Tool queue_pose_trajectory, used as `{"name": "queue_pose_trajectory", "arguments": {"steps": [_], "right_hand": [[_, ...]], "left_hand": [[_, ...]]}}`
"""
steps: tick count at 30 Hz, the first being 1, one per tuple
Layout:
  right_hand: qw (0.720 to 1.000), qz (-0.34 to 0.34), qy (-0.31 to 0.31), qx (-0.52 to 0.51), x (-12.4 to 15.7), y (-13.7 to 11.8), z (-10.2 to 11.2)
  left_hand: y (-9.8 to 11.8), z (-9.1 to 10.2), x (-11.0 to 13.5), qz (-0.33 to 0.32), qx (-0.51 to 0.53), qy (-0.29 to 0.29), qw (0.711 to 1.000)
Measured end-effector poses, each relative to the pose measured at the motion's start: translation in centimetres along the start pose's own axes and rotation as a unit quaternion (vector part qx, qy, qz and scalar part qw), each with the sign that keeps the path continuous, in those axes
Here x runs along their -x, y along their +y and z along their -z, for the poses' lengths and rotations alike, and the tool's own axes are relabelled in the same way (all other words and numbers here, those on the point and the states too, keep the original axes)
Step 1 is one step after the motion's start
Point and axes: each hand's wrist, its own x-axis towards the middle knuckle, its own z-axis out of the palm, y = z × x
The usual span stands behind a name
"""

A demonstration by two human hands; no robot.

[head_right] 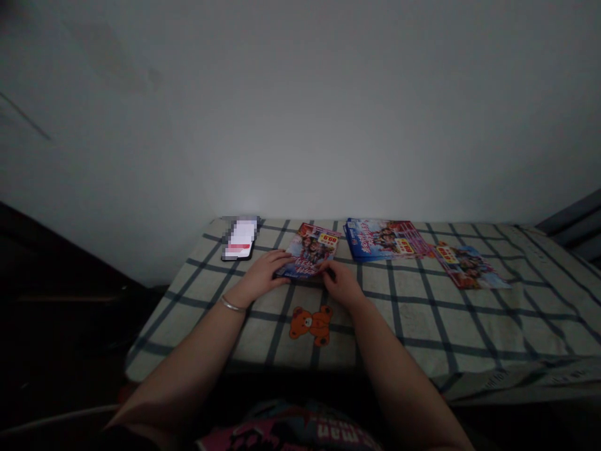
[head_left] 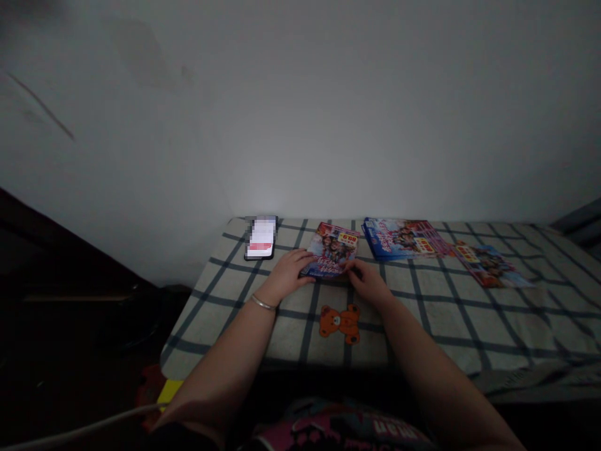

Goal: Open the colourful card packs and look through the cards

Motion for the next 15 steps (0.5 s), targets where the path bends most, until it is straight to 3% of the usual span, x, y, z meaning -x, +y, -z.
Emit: {"name": "queue_pose_trajectory", "arguments": {"steps": [6,15], "right_hand": [[0.998,-0.027,0.027,-0.049,0.1,0.0,0.3],[0.98,0.016,0.074,0.182,0.2,0.4,0.3]], "left_hand": [[0.0,0.3,0.0,-0.004,0.01,-0.003,1.0],[1.0,0.9,-0.1,0.016,0.082,0.043,0.996]]}}
